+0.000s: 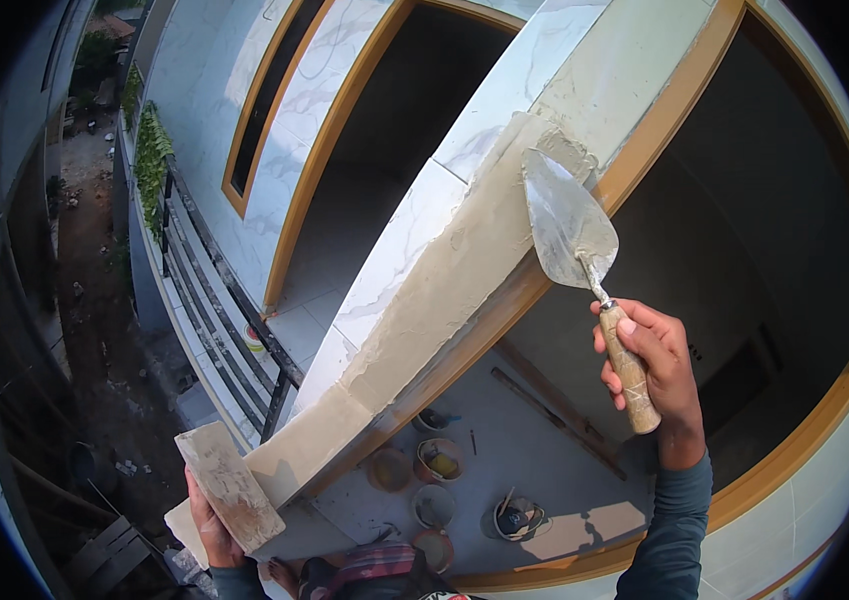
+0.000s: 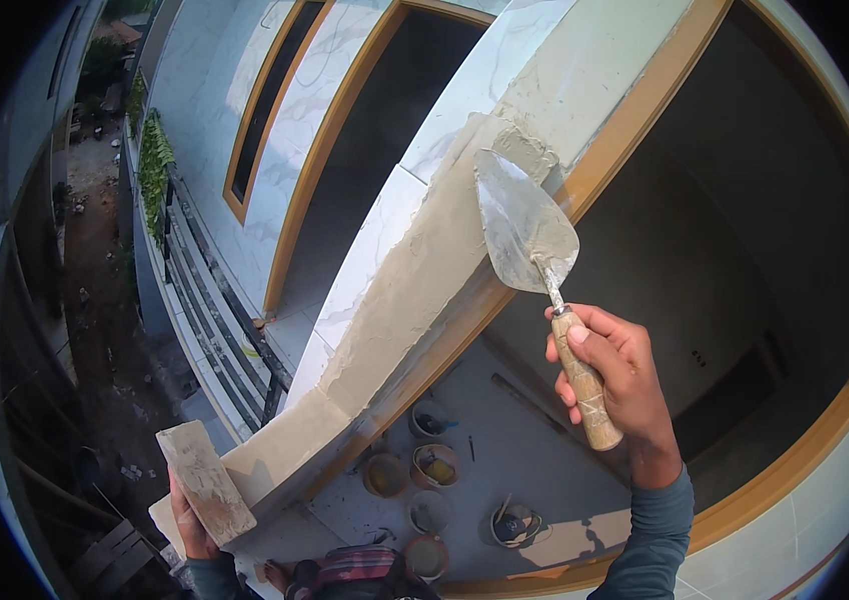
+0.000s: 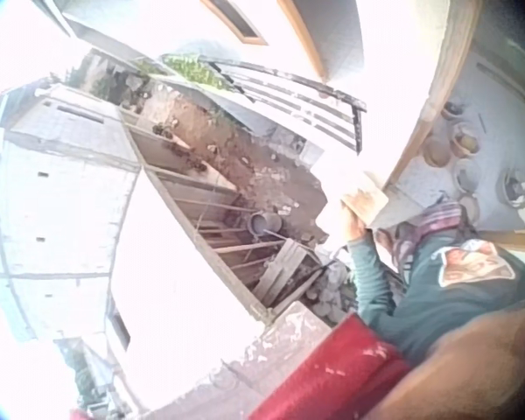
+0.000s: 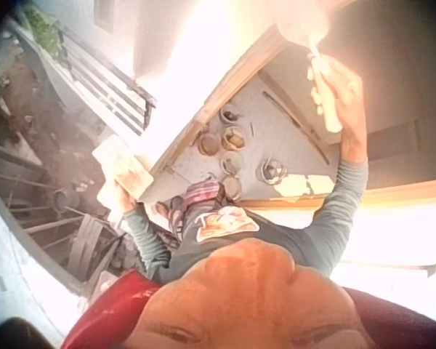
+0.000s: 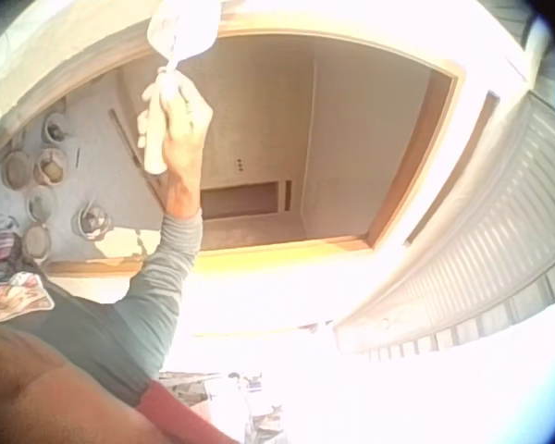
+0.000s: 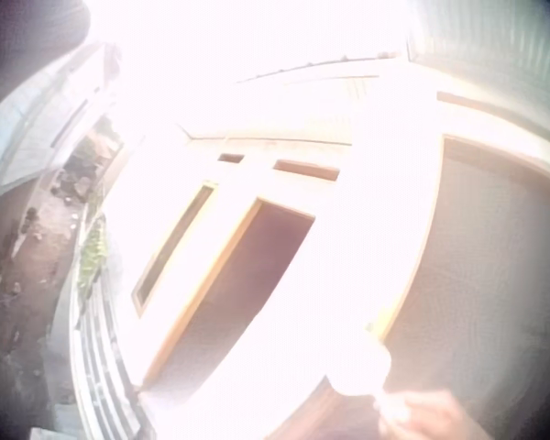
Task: The person touches a wall ledge by hand, then applies plaster from a wooden board onto the wall and smooths it using a trowel.
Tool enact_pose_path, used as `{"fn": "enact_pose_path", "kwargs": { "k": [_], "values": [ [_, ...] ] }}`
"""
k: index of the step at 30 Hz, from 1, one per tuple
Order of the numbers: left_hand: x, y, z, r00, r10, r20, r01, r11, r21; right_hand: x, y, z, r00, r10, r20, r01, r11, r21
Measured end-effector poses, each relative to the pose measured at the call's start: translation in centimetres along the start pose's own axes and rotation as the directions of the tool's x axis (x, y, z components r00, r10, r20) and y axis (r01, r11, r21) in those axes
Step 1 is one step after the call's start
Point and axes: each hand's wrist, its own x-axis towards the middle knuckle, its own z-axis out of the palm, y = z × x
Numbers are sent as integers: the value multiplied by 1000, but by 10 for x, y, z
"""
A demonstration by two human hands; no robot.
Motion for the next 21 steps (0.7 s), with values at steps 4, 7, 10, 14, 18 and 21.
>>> {"fn": "enact_pose_path", "kwargs": {
  "k": [4,7,10,14,18,21],
  "values": [
    [0,1,-4,999,-51,-8,51,998,-32,11,1,-9,999,25,26,-27,996,90],
    [0,-1,-7,999,-25,-21,25,999,-23,-2,47,9,962,213,168,-231,968,96],
    [0,-1,-8,1000,5,-4,-5,1000,23,-16,109,40,863,403,305,-431,902,26],
    [-2,1,-5,1000,26,1,-26,998,62,-31,144,66,807,498,317,-500,862,-81],
    [-4,2,-5,998,53,25,-55,995,80,-40,137,59,952,250,177,-240,968,-76],
    [-3,2,-8,1000,6,1,-6,999,51,-38,143,50,982,143,123,-135,988,-71]
  ]
}}
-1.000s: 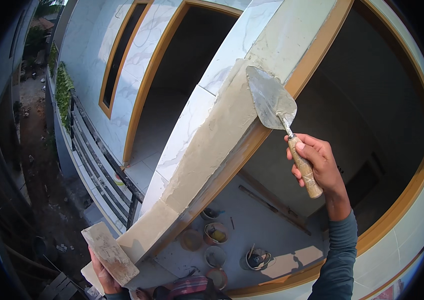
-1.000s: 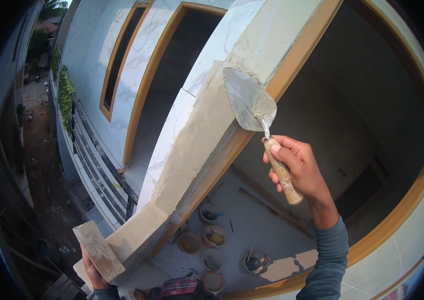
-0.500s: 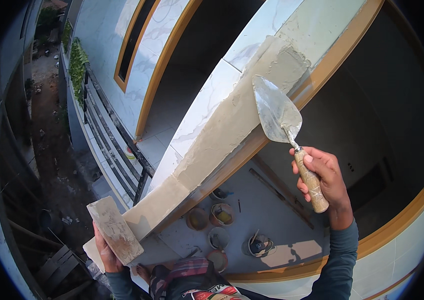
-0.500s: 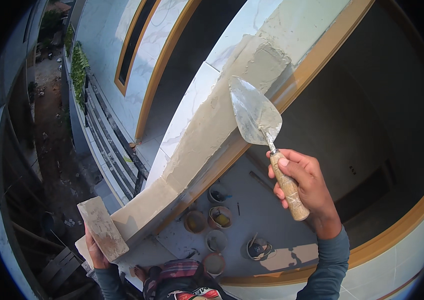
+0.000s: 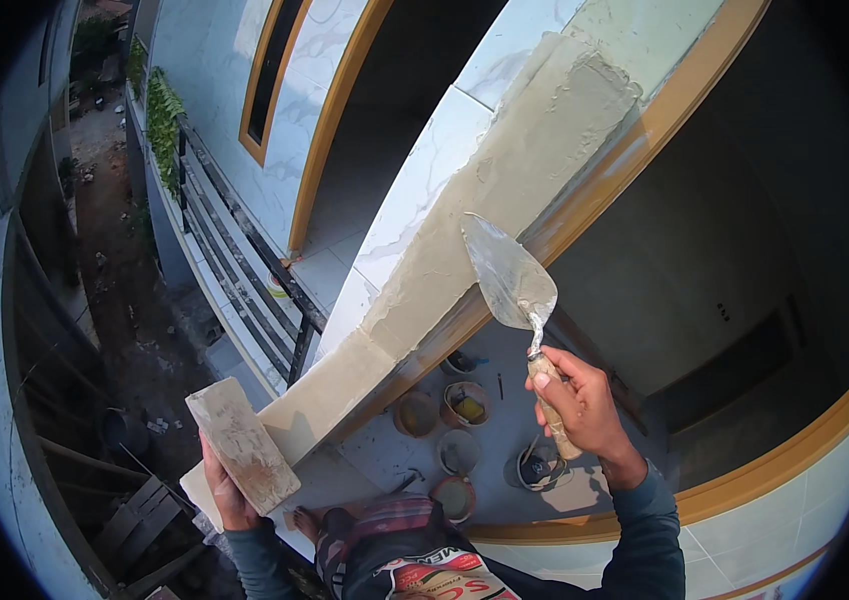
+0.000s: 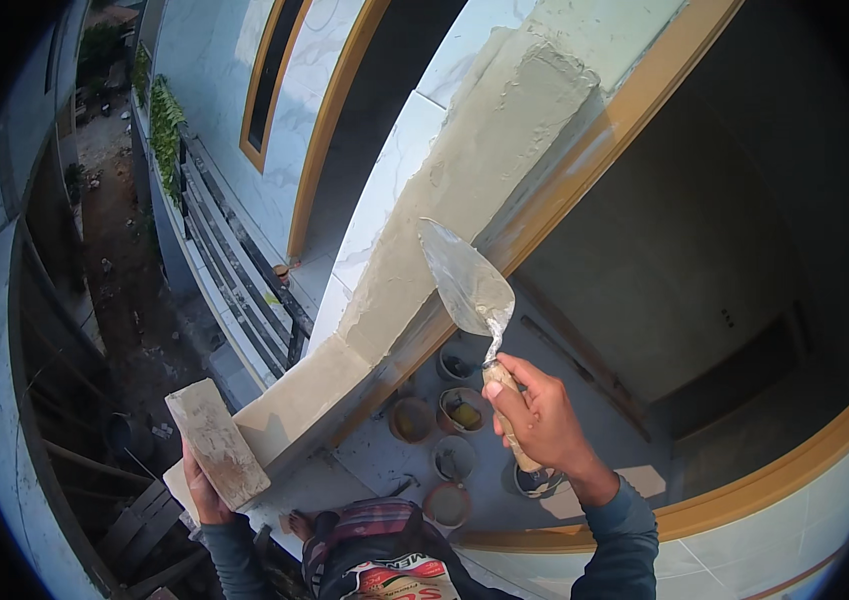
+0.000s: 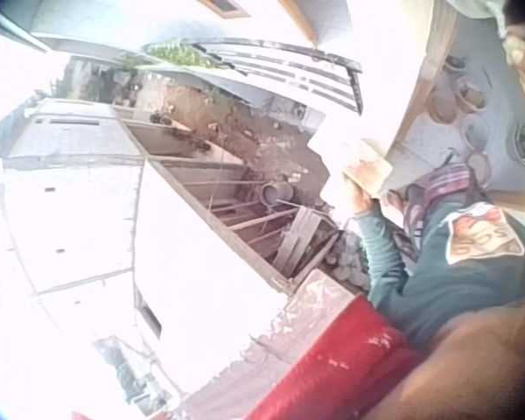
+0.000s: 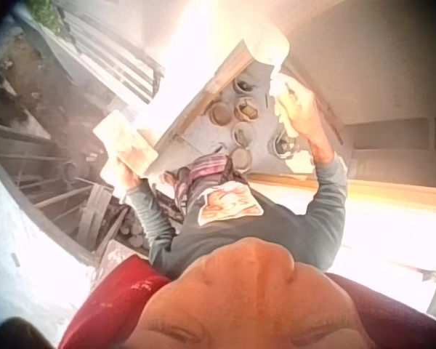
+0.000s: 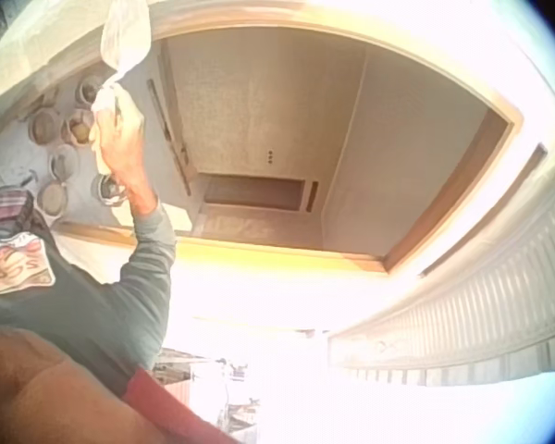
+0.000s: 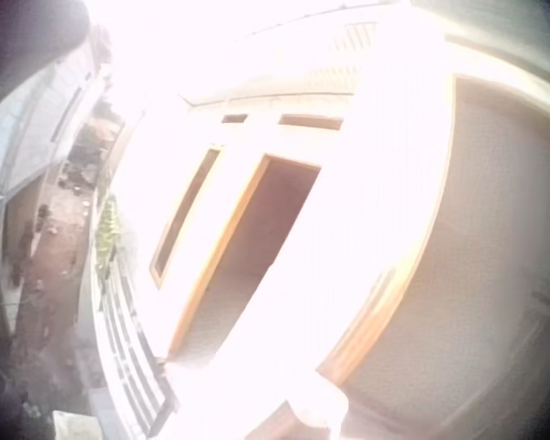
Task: The person touches a wall ledge by hand, then applies plaster from a wooden board onto the wall and smooths it using a trowel.
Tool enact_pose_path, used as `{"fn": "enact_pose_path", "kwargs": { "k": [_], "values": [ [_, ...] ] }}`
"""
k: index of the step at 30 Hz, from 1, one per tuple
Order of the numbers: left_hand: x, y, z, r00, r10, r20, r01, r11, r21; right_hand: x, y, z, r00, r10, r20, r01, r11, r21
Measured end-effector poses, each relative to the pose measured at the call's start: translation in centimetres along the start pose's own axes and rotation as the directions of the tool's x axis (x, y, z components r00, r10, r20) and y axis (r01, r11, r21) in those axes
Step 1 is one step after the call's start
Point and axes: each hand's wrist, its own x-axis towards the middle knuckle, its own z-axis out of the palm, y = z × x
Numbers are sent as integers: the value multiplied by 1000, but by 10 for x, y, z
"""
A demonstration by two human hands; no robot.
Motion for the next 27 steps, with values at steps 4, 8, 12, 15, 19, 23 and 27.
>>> {"fn": "enact_pose_path", "kwargs": {
  "k": [4,8,12,15,19,23,27],
  "values": [
    [1,0,-2,999,-32,-37,32,999,-7,5,29,19,954,280,107,-267,956,-121],
    [0,1,0,999,-23,-45,24,1000,8,5,26,24,990,-132,50,141,907,-398],
    [0,2,0,998,-63,-30,62,998,-30,5,-16,-3,966,-185,-183,135,958,-252],
    [0,2,-3,997,-70,-21,69,996,-56,0,-43,-7,967,-114,-229,108,993,-37],
    [1,0,-7,996,-72,-49,70,997,-41,-1,-62,-9,989,-24,-144,49,983,176],
    [1,1,-11,995,-82,-64,79,996,-47,3,-60,-10,999,49,-18,-37,898,439],
    [1,3,-13,998,-66,-1,66,997,-42,16,-22,17,956,200,216,-278,854,441]
  ]
}}
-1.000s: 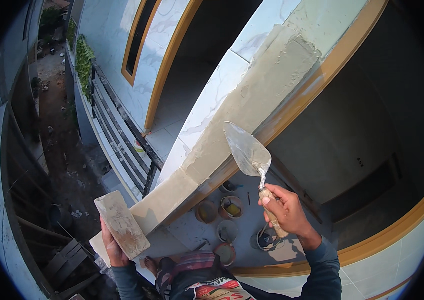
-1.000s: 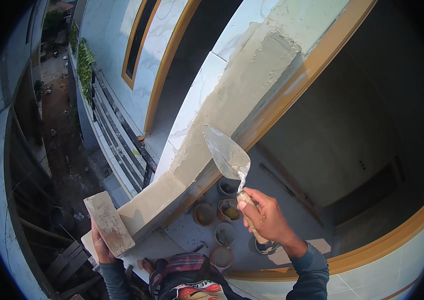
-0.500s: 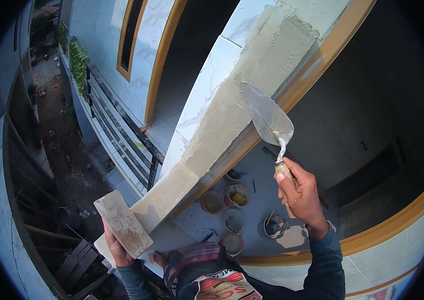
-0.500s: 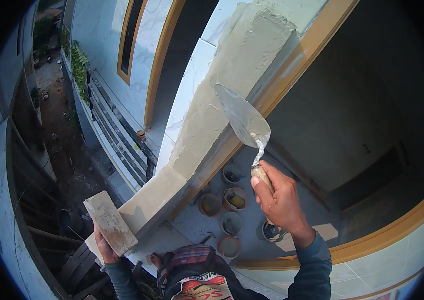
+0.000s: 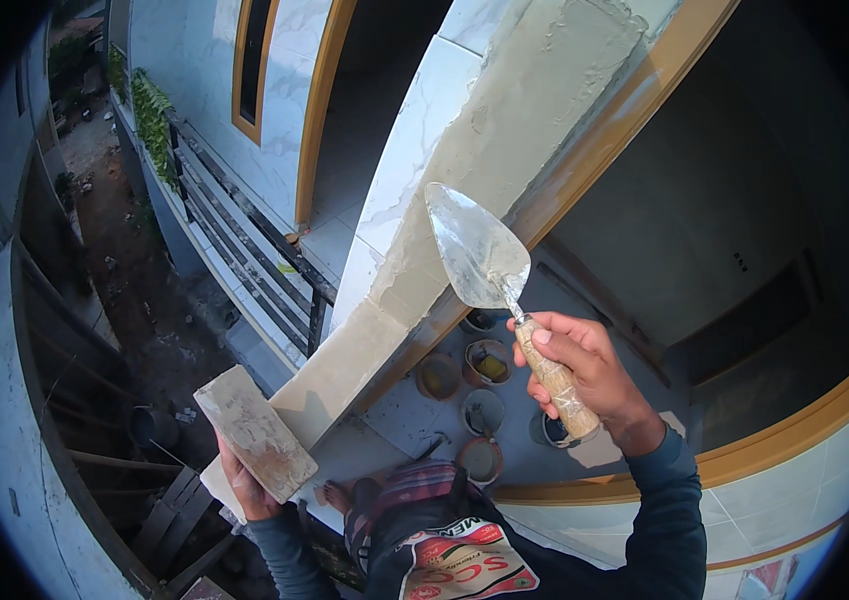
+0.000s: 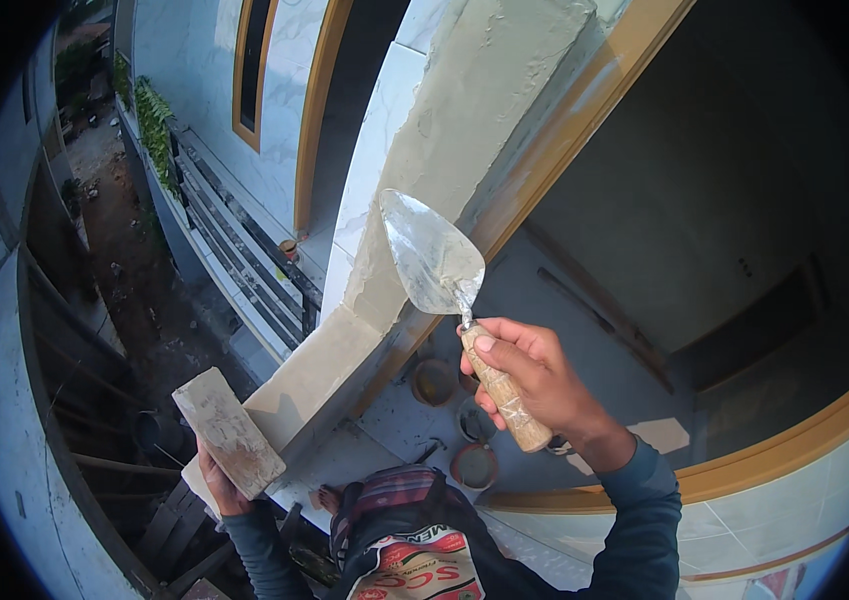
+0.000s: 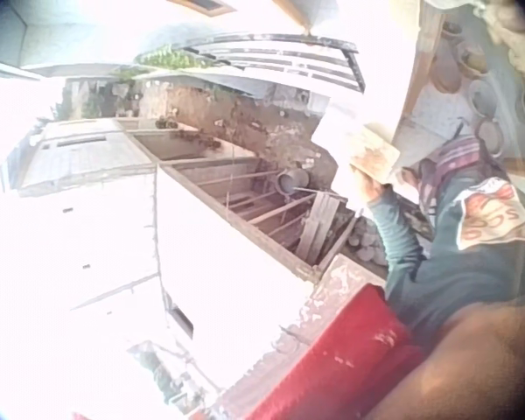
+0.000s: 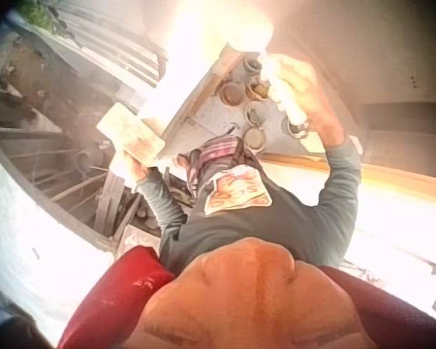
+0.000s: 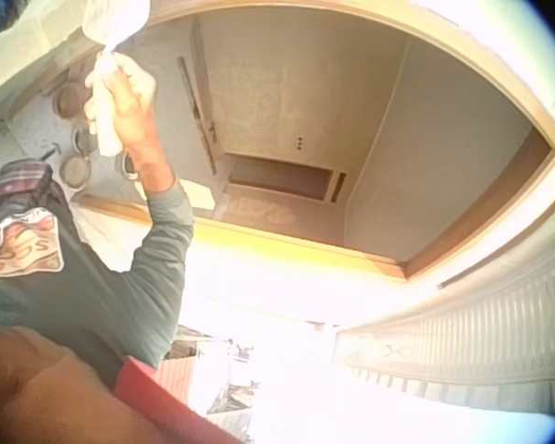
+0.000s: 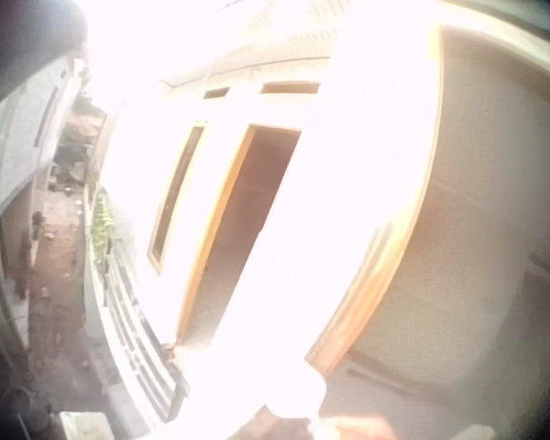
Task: The person touches a wall ledge by hand, then applies plaster from a wooden board onto the wall and smooths it using a trowel.
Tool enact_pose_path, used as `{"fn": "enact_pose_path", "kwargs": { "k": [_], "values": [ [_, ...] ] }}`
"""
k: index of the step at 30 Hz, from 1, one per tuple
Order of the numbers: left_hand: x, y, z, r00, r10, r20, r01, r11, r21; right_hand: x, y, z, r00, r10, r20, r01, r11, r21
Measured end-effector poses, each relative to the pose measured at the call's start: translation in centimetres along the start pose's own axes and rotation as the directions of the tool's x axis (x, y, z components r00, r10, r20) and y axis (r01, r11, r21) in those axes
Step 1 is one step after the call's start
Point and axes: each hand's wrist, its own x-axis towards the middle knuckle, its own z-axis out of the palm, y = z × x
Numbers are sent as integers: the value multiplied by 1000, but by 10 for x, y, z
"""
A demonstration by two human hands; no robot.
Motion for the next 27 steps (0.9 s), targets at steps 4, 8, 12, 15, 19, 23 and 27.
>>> {"fn": "enact_pose_path", "kwargs": {
  "k": [4,8,12,15,19,23,27],
  "values": [
    [0,-1,2,999,-16,-41,14,999,-31,17,49,7,981,193,35,-191,980,-50],
    [-1,-1,6,998,-16,-65,12,999,-50,1,57,4,995,-72,-75,51,967,-251],
    [-1,0,8,1000,-10,-21,10,999,-43,-11,50,-10,972,-160,-173,100,945,-312],
    [0,0,8,1000,-20,-20,19,998,-59,1,63,-13,986,-91,-136,39,937,-347],
    [1,0,7,998,-29,-62,26,998,-52,9,71,-7,973,-222,-64,124,734,-667],
    [0,1,3,997,-28,-72,26,999,-30,-8,26,-12,871,-471,-139,213,618,-756],
    [0,0,1,1000,-18,-17,18,999,-33,-21,-16,-11,834,-495,-243,317,791,-524]
  ]
}}
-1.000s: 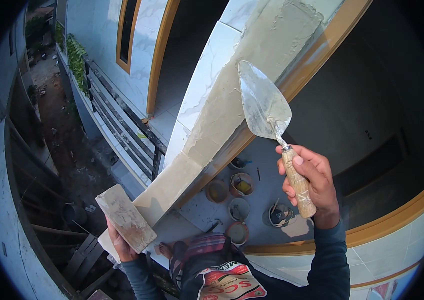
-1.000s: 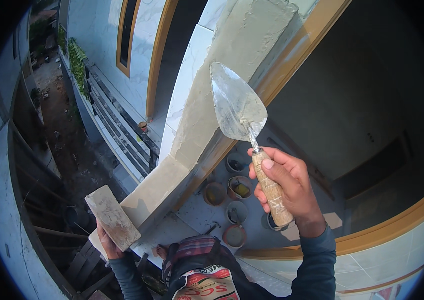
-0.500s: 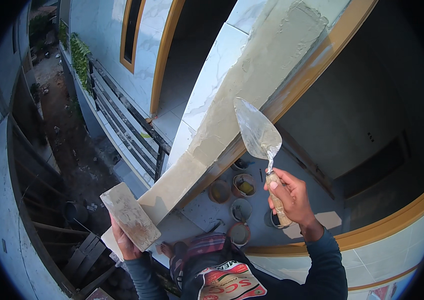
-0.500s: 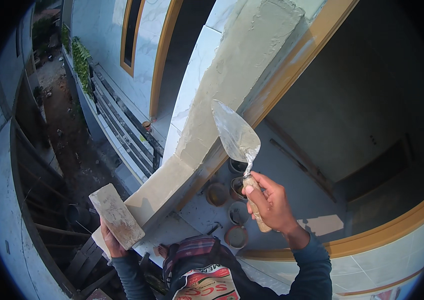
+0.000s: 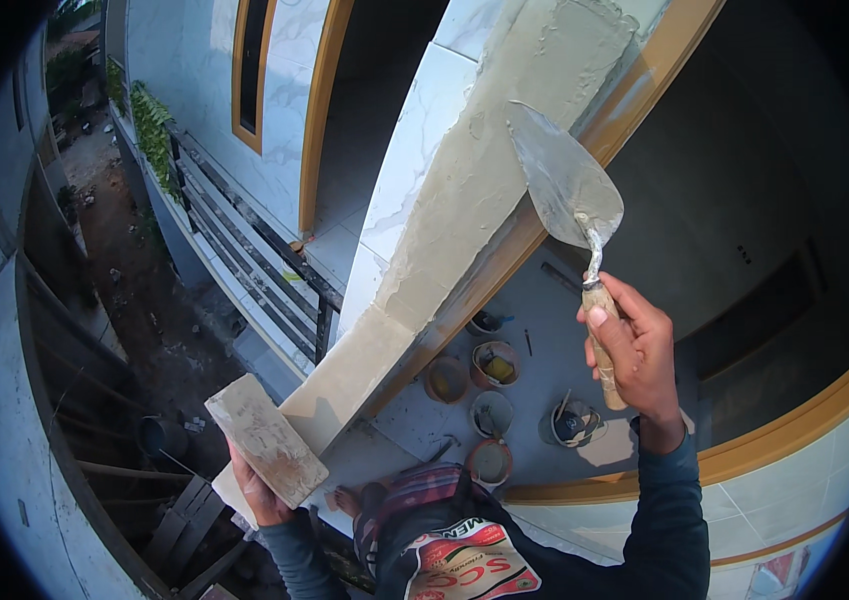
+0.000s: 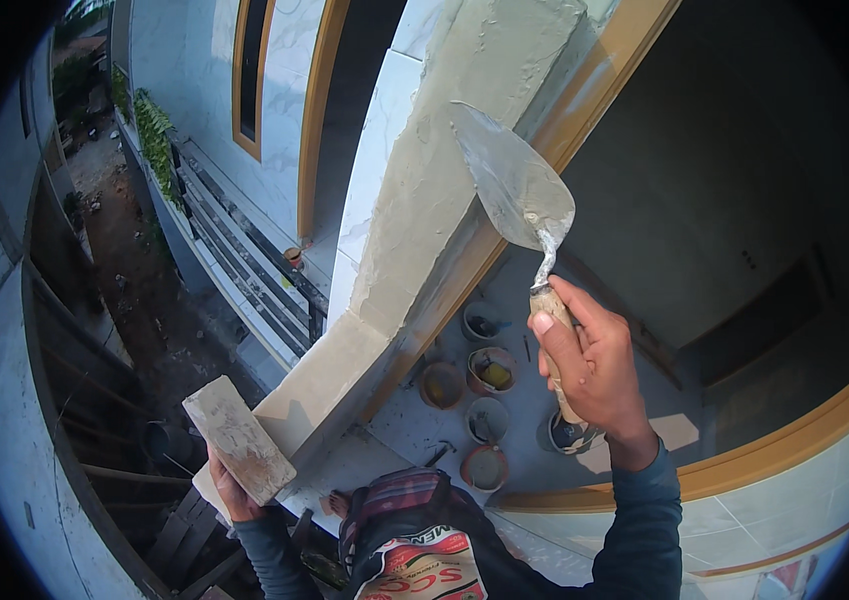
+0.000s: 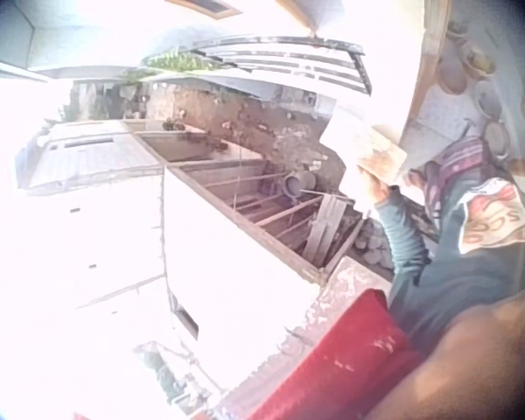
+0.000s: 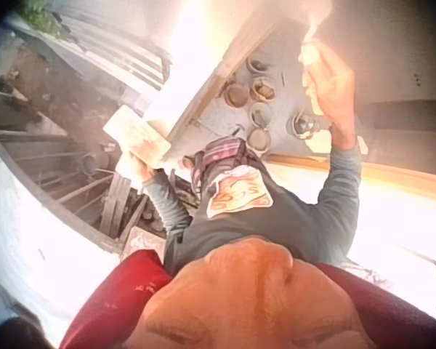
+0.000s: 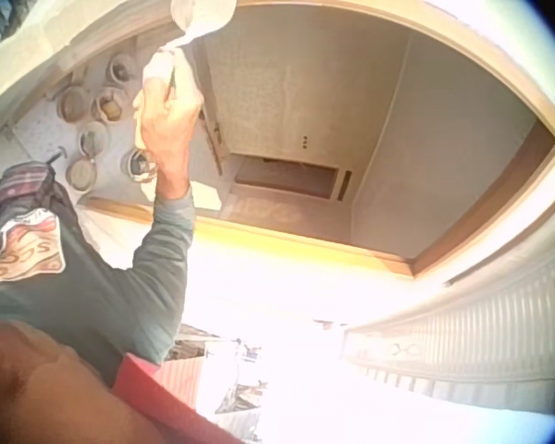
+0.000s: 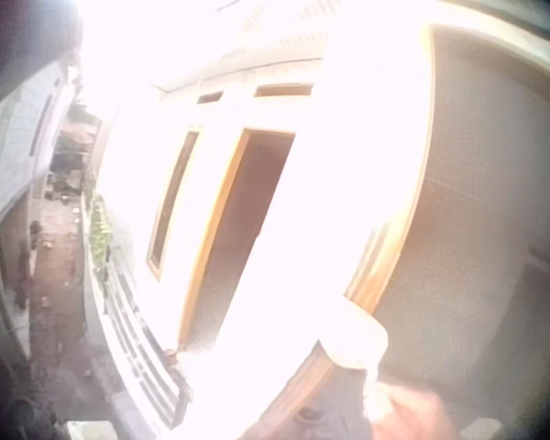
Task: The person touches a wall ledge by hand, then applies plaster from a wooden board onto the wall and smooths it using a trowel.
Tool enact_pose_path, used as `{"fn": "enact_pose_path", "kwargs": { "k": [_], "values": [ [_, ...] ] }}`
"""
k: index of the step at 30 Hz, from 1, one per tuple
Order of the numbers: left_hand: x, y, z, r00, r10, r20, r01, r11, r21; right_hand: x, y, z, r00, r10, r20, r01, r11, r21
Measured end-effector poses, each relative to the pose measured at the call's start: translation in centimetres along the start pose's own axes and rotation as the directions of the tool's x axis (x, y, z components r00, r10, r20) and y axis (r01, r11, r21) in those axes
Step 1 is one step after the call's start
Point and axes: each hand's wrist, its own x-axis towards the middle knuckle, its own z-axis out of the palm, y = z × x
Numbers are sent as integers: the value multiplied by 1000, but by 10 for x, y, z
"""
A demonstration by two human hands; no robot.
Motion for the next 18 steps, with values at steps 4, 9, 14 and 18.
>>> {"fn": "enact_pose_path", "kwargs": {
  "k": [4,9,14,18],
  "values": [
    [0,-2,0,999,18,-46,-17,999,29,-1,9,9,978,171,121,-193,958,211],
    [0,1,3,1000,-4,-11,5,1000,28,-19,82,65,833,391,392,-471,873,130],
    [0,0,2,999,4,-34,-4,1000,0,-40,121,97,939,144,313,-78,974,-213],
    [2,-1,2,999,32,0,-32,998,47,-30,94,77,987,14,158,33,956,-291]
  ]
}}
